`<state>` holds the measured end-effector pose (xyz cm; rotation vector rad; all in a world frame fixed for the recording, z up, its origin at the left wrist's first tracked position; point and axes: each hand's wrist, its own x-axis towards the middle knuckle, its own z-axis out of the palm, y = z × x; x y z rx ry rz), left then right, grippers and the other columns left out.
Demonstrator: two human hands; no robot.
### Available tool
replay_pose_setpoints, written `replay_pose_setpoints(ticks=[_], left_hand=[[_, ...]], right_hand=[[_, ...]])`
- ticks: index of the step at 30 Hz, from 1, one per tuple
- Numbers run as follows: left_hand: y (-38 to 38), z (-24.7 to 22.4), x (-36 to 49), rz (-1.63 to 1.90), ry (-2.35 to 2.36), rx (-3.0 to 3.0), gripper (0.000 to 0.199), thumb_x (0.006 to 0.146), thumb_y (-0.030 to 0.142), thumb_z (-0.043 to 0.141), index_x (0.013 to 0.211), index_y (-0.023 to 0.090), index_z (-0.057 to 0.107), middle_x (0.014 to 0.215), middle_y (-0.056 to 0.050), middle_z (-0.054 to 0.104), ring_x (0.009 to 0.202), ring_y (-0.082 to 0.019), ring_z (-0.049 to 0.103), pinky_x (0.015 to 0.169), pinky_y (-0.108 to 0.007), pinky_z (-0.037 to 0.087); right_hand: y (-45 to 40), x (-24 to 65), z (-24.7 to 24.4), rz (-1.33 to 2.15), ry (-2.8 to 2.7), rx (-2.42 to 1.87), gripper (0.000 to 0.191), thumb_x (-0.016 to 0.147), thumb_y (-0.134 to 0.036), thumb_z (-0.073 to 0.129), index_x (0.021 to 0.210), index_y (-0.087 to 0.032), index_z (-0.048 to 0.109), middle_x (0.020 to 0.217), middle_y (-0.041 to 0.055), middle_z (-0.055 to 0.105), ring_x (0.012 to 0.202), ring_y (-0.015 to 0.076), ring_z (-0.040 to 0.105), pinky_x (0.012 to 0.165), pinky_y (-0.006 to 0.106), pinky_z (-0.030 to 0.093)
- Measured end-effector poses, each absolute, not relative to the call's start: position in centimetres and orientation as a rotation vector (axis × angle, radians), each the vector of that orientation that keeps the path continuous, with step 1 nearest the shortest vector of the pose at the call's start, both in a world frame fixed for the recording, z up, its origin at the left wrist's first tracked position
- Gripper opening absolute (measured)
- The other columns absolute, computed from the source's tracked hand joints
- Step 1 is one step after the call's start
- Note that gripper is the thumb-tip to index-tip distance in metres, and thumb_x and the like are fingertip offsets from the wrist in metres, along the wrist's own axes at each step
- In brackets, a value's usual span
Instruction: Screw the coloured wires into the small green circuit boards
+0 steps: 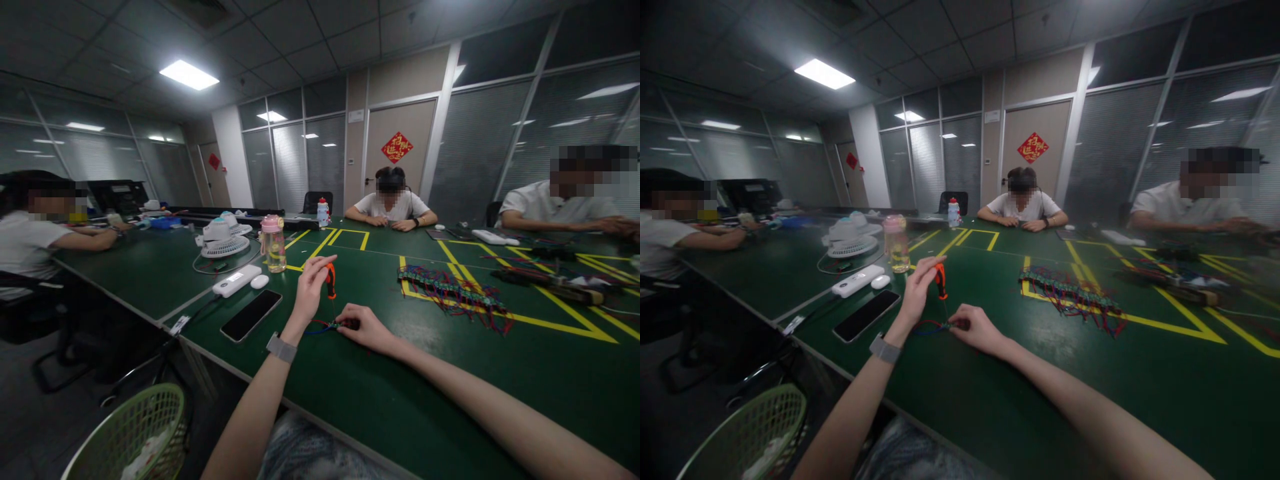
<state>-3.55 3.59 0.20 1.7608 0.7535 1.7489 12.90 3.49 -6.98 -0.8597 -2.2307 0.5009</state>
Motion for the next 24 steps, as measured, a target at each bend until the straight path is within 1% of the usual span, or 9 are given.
replay_pose_setpoints(ticks=[2,4,7,9,13,16,19,22,24], left_hand=[[3.65,0.12,-3.49,1.661,0.672,1.711,0.033,0.089,0.031,0.047,0.117,0.022,0.06,0.116,-0.008,0.057,0.101,-0.018,0.058,0.081,-0.029,0.051],[3.68,0.06,-3.41,1.611,0.651,1.678,0.037,0.087,0.033,0.051,0.122,0.022,0.056,0.108,-0.007,0.06,0.09,-0.016,0.061,0.075,-0.029,0.053],[3.63,0.1,-3.46,1.709,0.774,1.765,0.032,0.08,0.032,0.062,0.111,0.022,0.064,0.1,-0.005,0.058,0.088,-0.015,0.058,0.077,-0.026,0.05],[3.58,0.17,-3.53,1.752,0.814,1.811,0.027,0.082,0.032,0.06,0.106,0.023,0.067,0.106,-0.006,0.055,0.096,-0.016,0.056,0.082,-0.026,0.048],[3.53,0.16,-3.41,1.61,0.64,1.688,0.035,0.09,0.033,0.047,0.122,0.025,0.057,0.118,-0.008,0.055,0.097,-0.017,0.059,0.081,-0.031,0.051],[3.51,0.12,-3.32,1.6,0.67,1.653,0.039,0.084,0.033,0.057,0.122,0.023,0.056,0.104,-0.006,0.06,0.086,-0.015,0.061,0.073,-0.029,0.052],[3.49,0.21,-3.43,1.714,0.797,1.76,0.033,0.076,0.03,0.067,0.109,0.022,0.065,0.101,-0.005,0.056,0.089,-0.014,0.057,0.075,-0.024,0.05],[3.49,0.31,-3.5,1.691,0.744,1.752,0.03,0.084,0.032,0.056,0.111,0.023,0.065,0.114,-0.007,0.053,0.099,-0.016,0.057,0.08,-0.026,0.05],[3.49,0.31,-3.43,1.612,0.646,1.671,0.034,0.089,0.033,0.047,0.12,0.023,0.059,0.117,-0.008,0.055,0.096,-0.017,0.059,0.078,-0.029,0.052]], right_hand=[[3.46,12.9,-6.93,0.499,-2.229,-0.86,0.013,0.075,-0.014,0.063,0.086,-0.016,0.071,0.079,0.0031,0.06,0.068,0.013,0.055,0.062,0.024,0.045],[3.47,12.9,-6.94,0.503,-2.229,-0.86,0.013,0.075,-0.014,0.063,0.086,-0.016,0.071,0.079,0.0032,0.06,0.068,0.0131,0.056,0.062,0.024,0.045],[3.53,12.95,-6.98,0.508,-2.229,-0.857,0.014,0.075,-0.014,0.063,0.086,-0.016,0.072,0.079,0.0034,0.061,0.068,0.0131,0.056,0.062,0.024,0.045],[3.55,12.99,-7.01,0.507,-2.231,-0.855,0.014,0.075,-0.014,0.063,0.087,-0.016,0.072,0.08,0.0035,0.061,0.068,0.0131,0.056,0.062,0.024,0.045],[3.55,13.04,-7.04,0.502,-2.235,-0.857,0.014,0.076,-0.015,0.063,0.088,-0.015,0.072,0.08,0.0038,0.061,0.069,0.0135,0.056,0.062,0.024,0.045],[3.54,13.02,-7.08,0.501,-2.237,-0.858,0.014,0.076,-0.015,0.063,0.087,-0.015,0.071,0.08,0.0036,0.061,0.069,0.0133,0.056,0.062,0.024,0.045],[3.49,12.98,-7.03,0.507,-2.241,-0.861,0.014,0.076,-0.015,0.063,0.087,-0.016,0.071,0.08,0.0037,0.06,0.068,0.0132,0.056,0.061,0.024,0.045],[3.44,12.95,-6.93,0.506,-2.237,-0.867,0.014,0.076,-0.014,0.063,0.087,-0.015,0.071,0.08,0.0039,0.061,0.068,0.0132,0.056,0.062,0.024,0.045],[3.46,12.94,-6.97,0.497,-2.236,-0.869,0.014,0.075,-0.014,0.063,0.086,-0.015,0.071,0.079,0.0039,0.061,0.068,0.0133,0.056,0.062,0.024,0.045]])
